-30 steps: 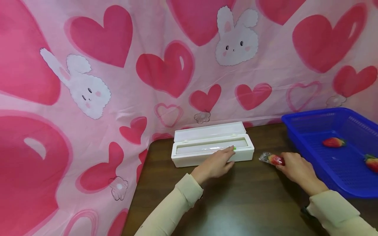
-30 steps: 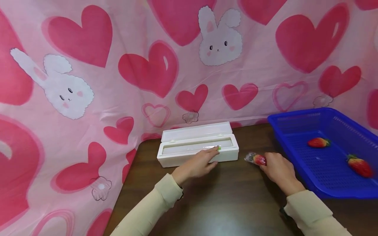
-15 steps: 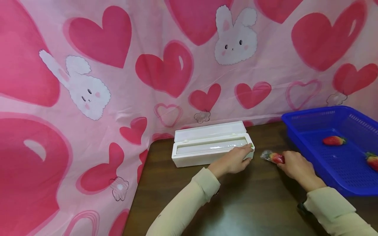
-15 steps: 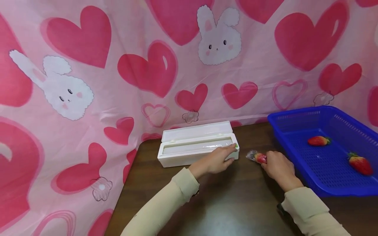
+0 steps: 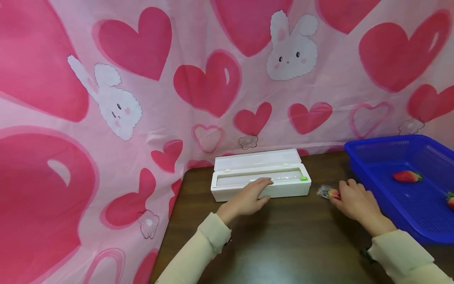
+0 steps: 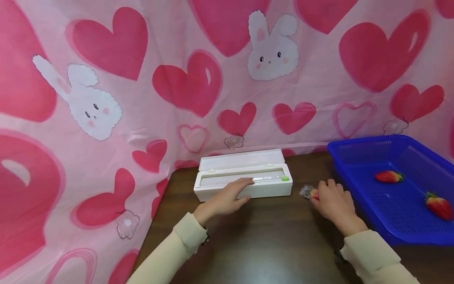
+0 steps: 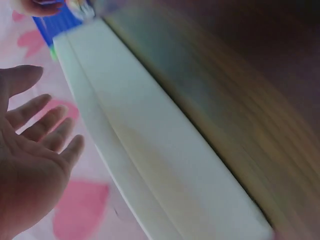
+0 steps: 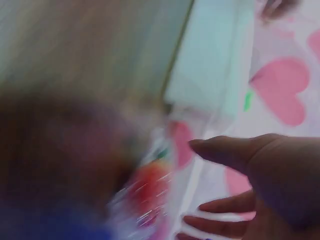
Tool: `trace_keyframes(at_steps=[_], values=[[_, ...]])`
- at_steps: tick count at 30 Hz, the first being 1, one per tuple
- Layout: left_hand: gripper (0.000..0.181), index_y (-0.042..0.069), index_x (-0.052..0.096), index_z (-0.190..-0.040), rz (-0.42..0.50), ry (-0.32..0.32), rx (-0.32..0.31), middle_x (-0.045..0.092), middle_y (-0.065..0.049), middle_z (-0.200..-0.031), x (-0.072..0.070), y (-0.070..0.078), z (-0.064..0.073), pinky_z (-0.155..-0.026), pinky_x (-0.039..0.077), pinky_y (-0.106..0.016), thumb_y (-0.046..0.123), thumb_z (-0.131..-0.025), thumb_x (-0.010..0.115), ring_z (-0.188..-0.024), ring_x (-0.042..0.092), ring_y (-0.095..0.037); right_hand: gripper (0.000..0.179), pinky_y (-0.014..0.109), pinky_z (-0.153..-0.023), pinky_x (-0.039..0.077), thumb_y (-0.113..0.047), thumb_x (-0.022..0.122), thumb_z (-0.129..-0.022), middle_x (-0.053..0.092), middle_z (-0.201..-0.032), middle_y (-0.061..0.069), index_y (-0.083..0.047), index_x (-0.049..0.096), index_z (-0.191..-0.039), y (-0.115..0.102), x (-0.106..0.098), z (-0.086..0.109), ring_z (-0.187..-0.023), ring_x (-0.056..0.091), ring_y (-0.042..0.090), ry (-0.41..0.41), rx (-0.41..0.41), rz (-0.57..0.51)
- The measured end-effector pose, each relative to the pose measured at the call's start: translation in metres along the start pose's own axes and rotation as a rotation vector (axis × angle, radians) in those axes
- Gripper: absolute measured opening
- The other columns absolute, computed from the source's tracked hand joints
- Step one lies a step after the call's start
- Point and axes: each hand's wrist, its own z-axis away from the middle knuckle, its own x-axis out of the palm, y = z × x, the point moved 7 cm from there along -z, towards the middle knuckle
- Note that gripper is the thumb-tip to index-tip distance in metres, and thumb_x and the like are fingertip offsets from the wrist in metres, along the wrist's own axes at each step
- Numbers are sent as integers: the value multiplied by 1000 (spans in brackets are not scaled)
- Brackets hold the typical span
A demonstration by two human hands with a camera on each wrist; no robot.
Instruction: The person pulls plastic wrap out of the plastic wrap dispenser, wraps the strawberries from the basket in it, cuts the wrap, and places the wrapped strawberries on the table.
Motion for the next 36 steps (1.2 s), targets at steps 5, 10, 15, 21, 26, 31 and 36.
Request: trace_keyframes(at_steps=[5, 10, 15, 21, 26, 31, 36], values=[[51, -3, 49, -145, -26, 76, -79, 52, -16, -149, -23, -34, 30, -117, 36, -41, 13, -100, 64, -140, 48, -28, 53, 65, -85, 49, -21, 81, -85, 61, -119, 32, 12, 60, -121, -60, -18, -4, -103, 62, 49, 162, -286, -11], [51, -4, 52, -143, -108, 97, -130, 56, -16, -147, -30, -50, 41, -116, 37, -42, 17, -99, 66, -138, 50, -29, 61, 61, -96, 49, -20, 81, -87, 59, -132, 29, 10, 56, -134, -106, -12, -13, -115, 62, 47, 150, -475, -100], [48, -2, 55, -141, -202, 99, -174, 61, -14, -141, -26, -57, 43, -111, 42, -43, 22, -100, 66, -130, 58, -30, 66, 60, -101, 46, -24, 80, -88, 57, -135, 31, 11, 52, -136, -121, 11, -23, -121, 58, 47, 92, -479, -60], [35, 1, 61, -127, -251, 132, -175, 71, -12, -114, -31, -60, 41, -93, 53, -43, 21, -99, 66, -104, 68, -29, 71, 61, -102, 45, -25, 83, -85, 56, -133, 35, 14, 50, -134, -120, 17, -22, -120, 58, 50, 131, -440, -27], [41, 0, 60, -134, -229, 135, -190, 71, -14, -121, -34, -64, 44, -96, 52, -43, 21, -99, 66, -107, 68, -30, 71, 59, -102, 46, -27, 83, -86, 57, -132, 34, 14, 50, -133, -123, 17, -25, -119, 59, 48, 130, -417, -14], [42, 2, 60, -135, -249, 123, -203, 72, -13, -120, -34, -72, 46, -96, 52, -44, 22, -99, 67, -107, 68, -31, 72, 60, -102, 45, -29, 83, -85, 57, -134, 33, 14, 50, -133, -127, 23, -31, -122, 58, 48, 84, -400, 21], [38, 5, 63, -131, -239, 104, -227, 72, -10, -117, -37, -80, 44, -93, 53, -45, 28, -101, 64, -105, 67, -29, 59, 57, -88, 53, -31, 84, -84, 64, -112, 24, 8, 56, -119, -133, 20, -38, -99, 65, 41, 99, -416, 30]])
